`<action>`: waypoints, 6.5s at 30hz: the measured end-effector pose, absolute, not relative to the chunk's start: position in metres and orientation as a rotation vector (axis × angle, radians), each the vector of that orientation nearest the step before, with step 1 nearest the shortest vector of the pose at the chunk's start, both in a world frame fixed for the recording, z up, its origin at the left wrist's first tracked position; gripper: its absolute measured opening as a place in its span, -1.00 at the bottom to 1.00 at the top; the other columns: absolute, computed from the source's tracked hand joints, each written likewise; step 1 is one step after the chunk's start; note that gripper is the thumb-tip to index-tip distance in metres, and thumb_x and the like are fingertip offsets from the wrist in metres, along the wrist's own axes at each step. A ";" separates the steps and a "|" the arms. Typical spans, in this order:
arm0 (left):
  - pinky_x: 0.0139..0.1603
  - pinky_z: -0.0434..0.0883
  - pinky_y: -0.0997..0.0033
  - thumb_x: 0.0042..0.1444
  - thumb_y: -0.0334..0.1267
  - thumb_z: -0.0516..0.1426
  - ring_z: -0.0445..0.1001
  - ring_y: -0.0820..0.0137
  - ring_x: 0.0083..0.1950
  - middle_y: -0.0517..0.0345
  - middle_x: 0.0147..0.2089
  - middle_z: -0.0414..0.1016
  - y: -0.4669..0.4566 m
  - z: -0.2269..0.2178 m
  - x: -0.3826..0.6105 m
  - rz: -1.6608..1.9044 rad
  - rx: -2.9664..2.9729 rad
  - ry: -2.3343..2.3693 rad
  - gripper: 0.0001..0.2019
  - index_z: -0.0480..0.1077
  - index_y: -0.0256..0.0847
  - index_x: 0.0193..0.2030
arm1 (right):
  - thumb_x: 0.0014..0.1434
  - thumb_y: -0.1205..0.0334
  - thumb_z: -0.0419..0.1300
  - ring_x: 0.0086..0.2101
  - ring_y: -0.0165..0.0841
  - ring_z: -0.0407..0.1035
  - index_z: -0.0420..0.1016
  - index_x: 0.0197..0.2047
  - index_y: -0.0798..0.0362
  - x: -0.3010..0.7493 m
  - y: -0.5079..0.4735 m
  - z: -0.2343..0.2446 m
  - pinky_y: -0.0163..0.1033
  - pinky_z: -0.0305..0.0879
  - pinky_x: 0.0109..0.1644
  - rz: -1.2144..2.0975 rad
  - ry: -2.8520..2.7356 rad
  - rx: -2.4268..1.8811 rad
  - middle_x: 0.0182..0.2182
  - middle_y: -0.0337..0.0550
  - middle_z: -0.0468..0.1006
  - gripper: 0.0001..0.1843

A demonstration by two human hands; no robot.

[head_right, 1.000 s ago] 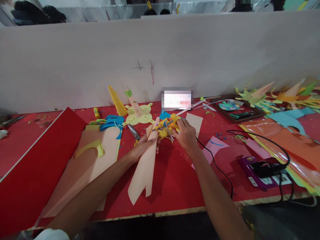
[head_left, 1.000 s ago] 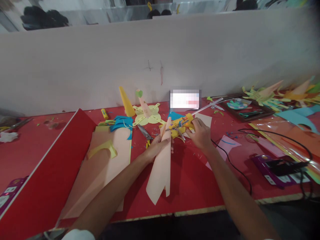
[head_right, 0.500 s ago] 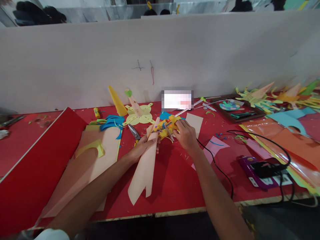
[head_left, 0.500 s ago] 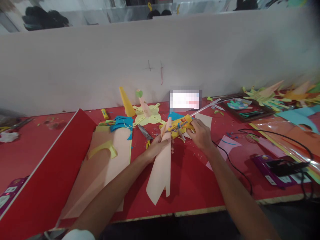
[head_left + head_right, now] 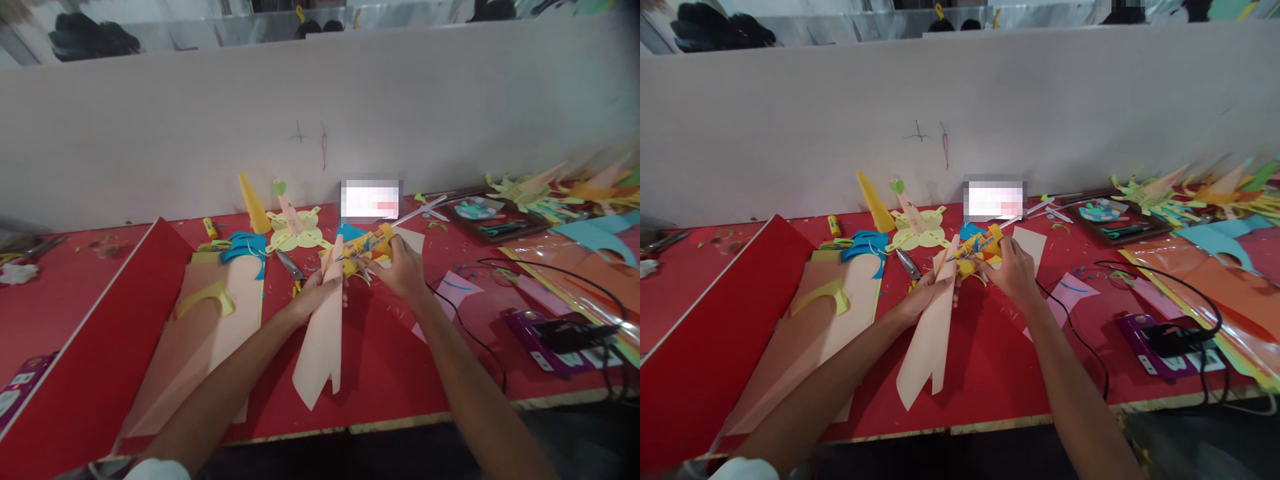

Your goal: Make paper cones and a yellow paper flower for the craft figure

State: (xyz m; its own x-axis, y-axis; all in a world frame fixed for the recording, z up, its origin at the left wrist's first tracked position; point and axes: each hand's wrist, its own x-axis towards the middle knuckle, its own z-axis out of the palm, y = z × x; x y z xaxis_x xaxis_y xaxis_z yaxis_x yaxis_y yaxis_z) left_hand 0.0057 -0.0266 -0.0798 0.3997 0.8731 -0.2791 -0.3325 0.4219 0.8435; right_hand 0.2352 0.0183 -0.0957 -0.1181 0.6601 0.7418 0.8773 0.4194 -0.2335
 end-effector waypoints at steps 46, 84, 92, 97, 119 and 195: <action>-0.39 0.54 0.37 -0.17 -0.02 0.51 0.55 0.41 -0.45 0.13 -0.29 0.56 -0.025 -0.082 0.005 0.895 0.763 0.812 -0.43 0.41 -0.29 -0.15 | 0.28 0.18 0.22 -0.26 -0.17 0.47 0.35 -0.17 -0.03 0.243 0.019 -0.092 -0.19 0.27 -0.29 -0.305 -1.951 -1.268 -0.27 -0.08 0.58 -0.88; -0.31 0.53 0.36 -0.08 -0.03 0.48 0.54 0.40 -0.37 0.10 -0.29 0.55 -0.028 -0.081 0.005 0.903 0.761 0.778 -0.51 0.45 -0.28 -0.14 | 0.24 -0.39 0.16 -0.16 0.09 0.54 0.41 0.12 0.13 0.290 0.005 -0.078 -0.03 0.29 -0.18 -0.028 -1.510 -2.187 -0.18 0.21 0.63 -0.26; -0.23 0.48 0.39 -0.06 -0.02 0.47 0.57 0.37 -0.33 0.06 -0.33 0.56 -0.027 -0.081 0.003 0.904 0.777 0.739 -0.54 0.48 -0.31 -0.21 | 0.37 -0.30 0.06 -0.03 0.24 0.53 0.58 0.00 0.26 0.324 -0.009 -0.075 0.17 0.36 -0.05 -0.012 -1.553 -2.470 -0.15 0.49 0.62 -0.29; -0.24 0.50 0.37 -0.01 -0.06 0.45 0.57 0.38 -0.32 0.06 -0.25 0.58 -0.027 -0.086 0.002 0.902 0.773 0.727 -0.57 0.49 -0.29 -0.14 | 0.44 -0.18 -0.01 0.16 0.15 0.39 0.52 0.12 0.15 0.259 -0.006 -0.061 0.22 0.28 0.18 -0.177 -1.626 -1.841 0.06 0.36 0.59 -0.42; -0.27 0.55 0.32 -0.04 0.10 0.45 0.66 0.24 -0.30 -0.08 -0.21 0.66 -0.030 -0.089 0.002 0.869 0.841 0.761 -0.37 0.47 -0.31 0.02 | 0.07 -0.22 0.46 -0.72 -0.50 0.16 0.36 -0.32 -0.06 0.158 0.001 -0.084 -0.34 0.13 -0.75 1.576 -0.950 -0.831 -0.58 -0.41 0.37 -0.51; 0.18 0.42 0.26 0.18 -0.01 0.34 0.47 0.13 0.24 -0.04 0.23 0.50 -0.024 -0.093 0.001 1.153 1.383 0.855 -0.55 0.48 -0.12 0.15 | 0.09 0.09 0.40 -0.15 -0.23 0.54 0.54 0.01 -0.04 0.167 0.005 -0.079 -0.17 0.41 -0.05 1.432 -1.036 -0.813 -0.12 -0.17 0.68 -0.59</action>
